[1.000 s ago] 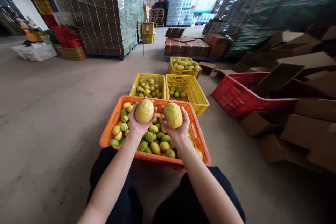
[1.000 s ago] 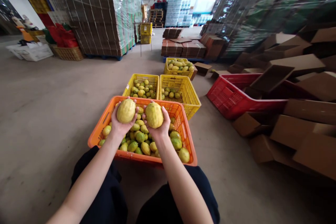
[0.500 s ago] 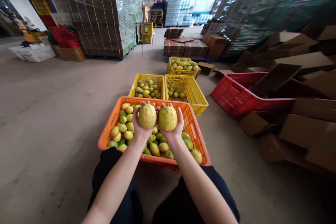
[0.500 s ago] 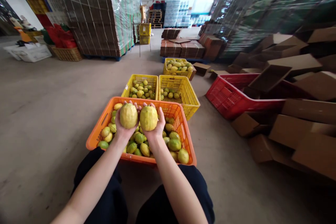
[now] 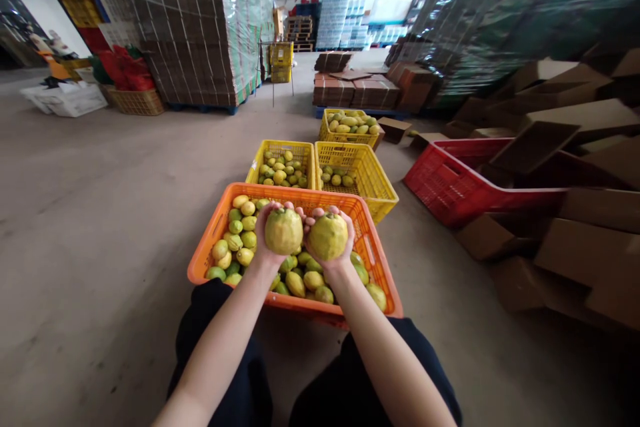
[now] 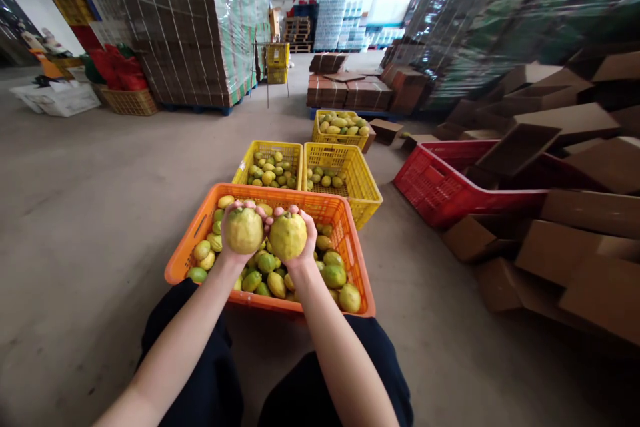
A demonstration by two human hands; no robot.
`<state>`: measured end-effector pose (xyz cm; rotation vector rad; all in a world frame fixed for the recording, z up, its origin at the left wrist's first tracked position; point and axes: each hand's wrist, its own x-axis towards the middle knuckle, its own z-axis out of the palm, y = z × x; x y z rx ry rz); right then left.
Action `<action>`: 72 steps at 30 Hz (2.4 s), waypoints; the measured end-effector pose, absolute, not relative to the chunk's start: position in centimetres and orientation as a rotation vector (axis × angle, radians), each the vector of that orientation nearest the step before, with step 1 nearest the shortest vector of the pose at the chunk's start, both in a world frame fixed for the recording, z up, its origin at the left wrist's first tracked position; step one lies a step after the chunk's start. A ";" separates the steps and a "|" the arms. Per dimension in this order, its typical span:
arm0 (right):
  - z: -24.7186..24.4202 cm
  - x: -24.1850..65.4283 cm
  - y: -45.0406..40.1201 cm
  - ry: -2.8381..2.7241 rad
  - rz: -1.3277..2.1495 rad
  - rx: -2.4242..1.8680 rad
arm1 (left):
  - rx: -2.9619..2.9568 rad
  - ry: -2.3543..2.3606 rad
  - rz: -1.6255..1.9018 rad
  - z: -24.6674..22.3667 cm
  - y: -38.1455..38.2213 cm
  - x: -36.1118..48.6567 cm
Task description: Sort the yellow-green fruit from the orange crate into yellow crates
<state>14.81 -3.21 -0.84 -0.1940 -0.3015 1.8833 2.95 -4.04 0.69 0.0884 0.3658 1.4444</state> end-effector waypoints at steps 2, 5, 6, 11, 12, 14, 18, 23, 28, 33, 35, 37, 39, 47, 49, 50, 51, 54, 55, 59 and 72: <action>-1.3 15.0 -3.2 -0.359 1.918 -0.176 | 0.173 0.351 1.405 0.5 -4.4 2.6; -1.9 15.1 -3.1 -0.409 1.940 -0.164 | 0.240 0.378 1.377 0.1 -4.9 2.0; -2.1 15.1 -3.1 -0.418 1.943 -0.164 | 0.245 0.401 1.378 0.0 -5.0 1.9; -2.1 15.2 -3.1 -0.496 1.996 -0.141 | 0.229 0.465 1.387 -0.4 -5.3 1.5; -2.0 15.2 -3.2 -0.510 2.004 -0.133 | 0.229 0.465 1.387 -0.5 -5.3 1.5; -1.9 15.2 -3.3 -0.530 2.015 -0.124 | 0.231 0.463 1.390 -0.6 -5.4 1.5; -2.0 15.2 -3.3 -0.578 2.012 -0.132 | 0.234 0.432 1.413 -0.7 -5.6 1.5; -2.3 15.2 -3.2 -0.532 2.018 -0.108 | 0.229 0.453 1.389 -0.3 -5.3 1.7; -0.8 14.4 -3.3 -0.239 1.934 -0.196 | 0.087 0.378 1.465 0.9 -4.5 2.4; -0.2 13.4 -2.9 0.014 1.770 -0.390 | -0.037 0.320 1.557 0.1 -3.4 3.4; -0.4 13.3 -2.7 0.026 1.760 -0.420 | -0.076 0.314 1.563 -0.5 -3.1 3.8; -0.5 13.3 -2.6 0.019 1.749 -0.432 | -0.075 0.312 1.575 -0.9 -2.9 4.0; -0.5 13.4 -2.6 0.020 1.734 -0.438 | -0.039 0.321 1.587 -1.1 -2.9 4.1; -0.2 13.5 -2.7 0.021 1.718 -0.449 | -0.016 0.399 1.574 -0.9 -2.9 4.3; -0.2 13.5 -2.7 0.025 1.720 -0.464 | -0.022 0.403 1.566 -0.8 -3.0 4.2; -0.3 13.5 -2.7 0.023 1.724 -0.470 | -0.030 0.400 1.566 -0.7 -3.0 4.2; -0.4 13.4 -2.7 0.019 1.727 -0.475 | -0.044 0.394 1.568 -0.6 -3.0 4.2; -0.8 13.2 -2.8 -0.020 1.730 -0.502 | -0.090 0.402 1.575 -0.5 -3.1 3.9; -1.0 13.1 -2.8 -0.043 1.731 -0.513 | -0.095 0.423 1.576 -0.5 -3.1 3.8; -1.8 12.7 -2.7 -0.067 1.754 -0.547 | -0.116 0.483 1.544 -0.9 -3.1 2.7; -10.6 10.8 -3.5 0.141 1.875 -1.387 | -0.480 0.356 1.570 0.5 -3.3 -4.5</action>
